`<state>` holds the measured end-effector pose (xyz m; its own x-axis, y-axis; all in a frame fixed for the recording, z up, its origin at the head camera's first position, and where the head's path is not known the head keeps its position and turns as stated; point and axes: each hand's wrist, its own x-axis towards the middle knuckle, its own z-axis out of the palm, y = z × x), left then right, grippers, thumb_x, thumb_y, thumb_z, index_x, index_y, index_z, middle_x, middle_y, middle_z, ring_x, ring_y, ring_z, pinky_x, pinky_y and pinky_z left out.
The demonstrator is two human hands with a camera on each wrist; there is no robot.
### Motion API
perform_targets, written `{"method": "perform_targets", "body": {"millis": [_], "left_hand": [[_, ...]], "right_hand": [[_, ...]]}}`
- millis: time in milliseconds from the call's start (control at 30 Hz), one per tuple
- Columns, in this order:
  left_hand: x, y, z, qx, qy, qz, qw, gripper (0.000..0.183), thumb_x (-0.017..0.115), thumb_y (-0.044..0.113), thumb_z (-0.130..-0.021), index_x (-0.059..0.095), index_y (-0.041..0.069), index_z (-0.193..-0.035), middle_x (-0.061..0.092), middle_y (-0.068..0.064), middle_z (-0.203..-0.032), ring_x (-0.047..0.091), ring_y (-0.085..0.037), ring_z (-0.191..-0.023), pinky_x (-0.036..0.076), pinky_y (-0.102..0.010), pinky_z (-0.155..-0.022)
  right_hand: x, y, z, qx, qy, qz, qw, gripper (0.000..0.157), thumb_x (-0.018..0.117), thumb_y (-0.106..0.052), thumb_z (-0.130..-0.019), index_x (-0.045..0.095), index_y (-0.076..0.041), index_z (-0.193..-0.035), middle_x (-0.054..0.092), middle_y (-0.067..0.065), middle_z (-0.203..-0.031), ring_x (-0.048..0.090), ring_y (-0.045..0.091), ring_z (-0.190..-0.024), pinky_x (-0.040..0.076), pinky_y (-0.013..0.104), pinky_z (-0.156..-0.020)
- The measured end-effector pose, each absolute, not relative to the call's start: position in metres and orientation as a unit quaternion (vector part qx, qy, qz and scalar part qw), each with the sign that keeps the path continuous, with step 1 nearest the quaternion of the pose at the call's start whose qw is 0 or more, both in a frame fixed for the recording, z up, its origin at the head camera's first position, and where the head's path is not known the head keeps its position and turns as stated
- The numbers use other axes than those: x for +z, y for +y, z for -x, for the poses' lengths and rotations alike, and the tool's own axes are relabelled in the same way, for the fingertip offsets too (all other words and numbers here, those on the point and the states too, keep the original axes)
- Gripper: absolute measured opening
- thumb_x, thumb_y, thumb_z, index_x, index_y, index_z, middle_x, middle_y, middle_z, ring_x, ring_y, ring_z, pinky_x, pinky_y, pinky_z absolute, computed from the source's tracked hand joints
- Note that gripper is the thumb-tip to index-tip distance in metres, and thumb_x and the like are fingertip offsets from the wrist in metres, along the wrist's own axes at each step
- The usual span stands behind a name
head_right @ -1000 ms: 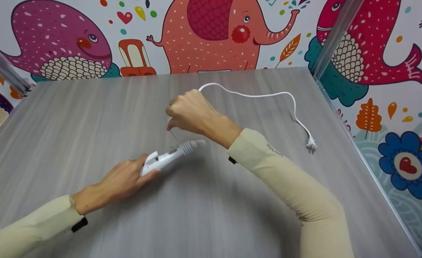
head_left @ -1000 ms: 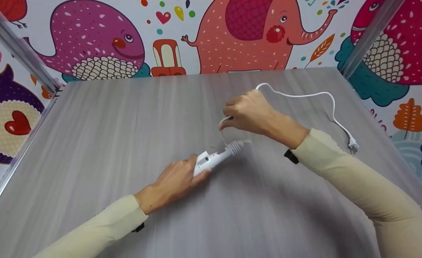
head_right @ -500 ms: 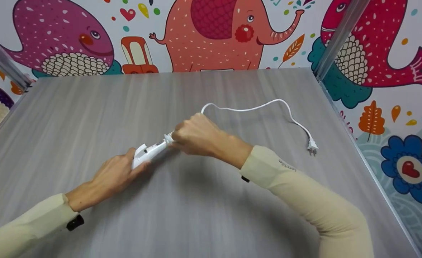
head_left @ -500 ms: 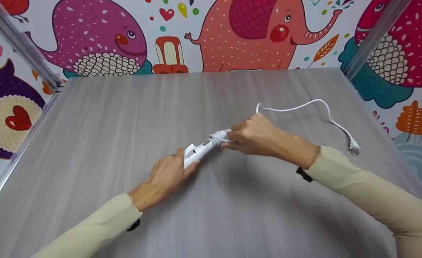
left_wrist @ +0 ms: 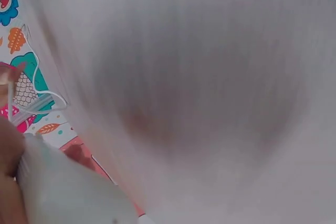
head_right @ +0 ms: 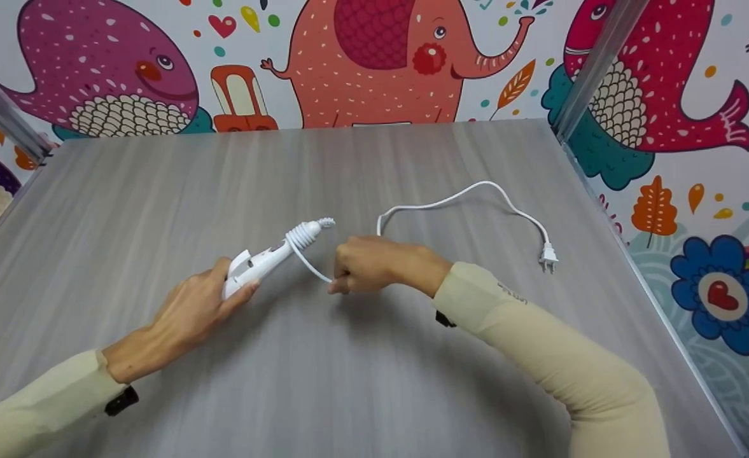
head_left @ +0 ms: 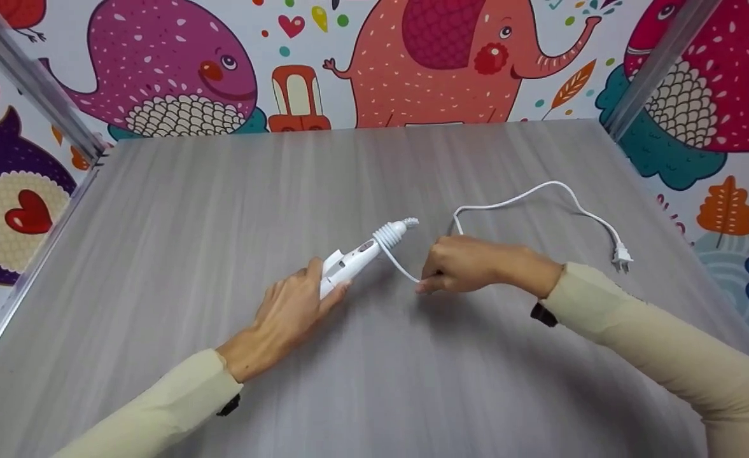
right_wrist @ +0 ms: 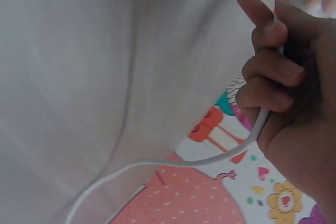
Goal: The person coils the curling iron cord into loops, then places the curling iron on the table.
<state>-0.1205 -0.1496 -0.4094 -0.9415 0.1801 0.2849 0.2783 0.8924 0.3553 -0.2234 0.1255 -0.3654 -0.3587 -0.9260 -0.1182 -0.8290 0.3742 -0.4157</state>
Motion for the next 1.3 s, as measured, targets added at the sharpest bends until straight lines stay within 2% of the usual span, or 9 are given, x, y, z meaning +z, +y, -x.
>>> {"method": "perform_targets", "body": {"millis": [233, 367, 433, 533, 600, 700, 833, 1033, 1300], "left_hand": [[-0.411, -0.147, 0.117, -0.186, -0.952, 0.178, 0.164, 0.036, 0.069, 0.031, -0.094, 0.054, -0.002, -0.096, 0.057, -0.008, -0.067, 0.050, -0.015, -0.050, 0.045, -0.032, -0.041], [-0.410, -0.145, 0.114, -0.183, -0.947, 0.205, 0.165, 0.036, 0.071, 0.030, -0.093, 0.055, -0.003, -0.097, 0.060, -0.009, -0.069, 0.053, -0.015, -0.051, 0.047, -0.031, -0.042], [-0.410, -0.144, 0.113, -0.183, -0.945, 0.216, 0.162, 0.036, 0.071, 0.030, -0.093, 0.055, -0.002, -0.097, 0.061, -0.009, -0.069, 0.054, -0.015, -0.051, 0.047, -0.030, -0.043], [-0.411, -0.143, 0.113, -0.182, -0.943, 0.232, 0.153, 0.036, 0.071, 0.031, -0.093, 0.055, -0.001, -0.097, 0.060, -0.008, -0.068, 0.053, -0.014, -0.051, 0.045, -0.028, -0.043], [-0.412, -0.142, 0.113, -0.176, -0.941, 0.247, 0.147, 0.036, 0.070, 0.032, -0.093, 0.056, 0.000, -0.097, 0.059, -0.006, -0.067, 0.051, -0.013, -0.051, 0.043, -0.028, -0.043], [-0.412, -0.142, 0.113, -0.162, -0.939, 0.271, 0.133, 0.036, 0.069, 0.033, -0.093, 0.056, 0.000, -0.098, 0.059, -0.006, -0.068, 0.049, -0.011, -0.052, 0.041, -0.027, -0.043], [-0.412, -0.143, 0.113, -0.135, -0.936, 0.302, 0.124, 0.037, 0.069, 0.036, -0.093, 0.056, 0.001, -0.100, 0.062, -0.007, -0.071, 0.049, -0.012, -0.051, 0.043, -0.029, -0.043], [-0.418, -0.143, 0.114, -0.126, -0.935, 0.311, 0.114, 0.036, 0.068, 0.035, -0.094, 0.056, 0.002, -0.100, 0.063, -0.007, -0.071, 0.051, -0.013, -0.051, 0.044, -0.030, -0.043], [-0.421, -0.141, 0.115, -0.132, -0.942, 0.303, 0.056, 0.037, 0.064, 0.038, -0.096, 0.055, 0.003, -0.099, 0.064, -0.009, -0.072, 0.054, -0.015, -0.053, 0.045, -0.034, -0.045]], "right_hand": [[-0.382, 0.128, 0.248, -0.187, 0.827, 0.474, 0.239, 0.024, 0.070, -0.022, -0.094, 0.078, -0.004, -0.081, 0.070, 0.007, -0.071, 0.043, 0.001, -0.059, 0.035, 0.019, -0.054], [-0.384, 0.128, 0.260, -0.201, 0.856, 0.408, 0.244, 0.023, 0.076, -0.029, -0.089, 0.079, -0.007, -0.083, 0.071, 0.001, -0.070, 0.043, 0.003, -0.059, 0.036, 0.021, -0.055], [-0.384, 0.128, 0.267, -0.200, 0.859, 0.413, 0.227, 0.019, 0.079, -0.024, -0.086, 0.078, -0.007, -0.079, 0.064, -0.004, -0.065, 0.041, 0.004, -0.058, 0.035, 0.022, -0.054], [-0.383, 0.125, 0.276, -0.172, 0.859, 0.440, 0.195, 0.018, 0.073, -0.007, -0.083, 0.070, -0.004, -0.066, 0.050, -0.006, -0.059, 0.034, 0.007, -0.055, 0.029, 0.024, -0.052], [-0.380, 0.122, 0.280, -0.149, 0.863, 0.446, 0.184, 0.014, 0.070, -0.004, -0.080, 0.073, -0.004, -0.067, 0.056, -0.005, -0.059, 0.037, 0.006, -0.056, 0.030, 0.023, -0.052], [-0.375, 0.115, 0.282, -0.119, 0.886, 0.407, 0.189, 0.019, 0.078, -0.023, -0.082, 0.077, -0.010, -0.069, 0.068, -0.003, -0.063, 0.042, 0.004, -0.055, 0.035, 0.022, -0.052], [-0.370, 0.106, 0.282, -0.091, 0.891, 0.411, 0.170, 0.034, 0.087, -0.046, -0.071, 0.078, -0.013, -0.069, 0.072, -0.001, -0.066, 0.044, 0.004, -0.055, 0.038, 0.024, -0.052], [-0.362, 0.094, 0.285, -0.072, 0.892, 0.427, 0.127, 0.036, 0.089, -0.047, -0.066, 0.078, -0.014, -0.070, 0.073, -0.001, -0.067, 0.046, 0.006, -0.056, 0.037, 0.025, -0.052], [-0.349, 0.086, 0.271, -0.067, 0.886, 0.457, 0.039, 0.035, 0.088, -0.045, -0.070, 0.072, -0.015, -0.068, 0.066, -0.002, -0.062, 0.048, 0.010, -0.056, 0.034, 0.028, -0.052]]}}
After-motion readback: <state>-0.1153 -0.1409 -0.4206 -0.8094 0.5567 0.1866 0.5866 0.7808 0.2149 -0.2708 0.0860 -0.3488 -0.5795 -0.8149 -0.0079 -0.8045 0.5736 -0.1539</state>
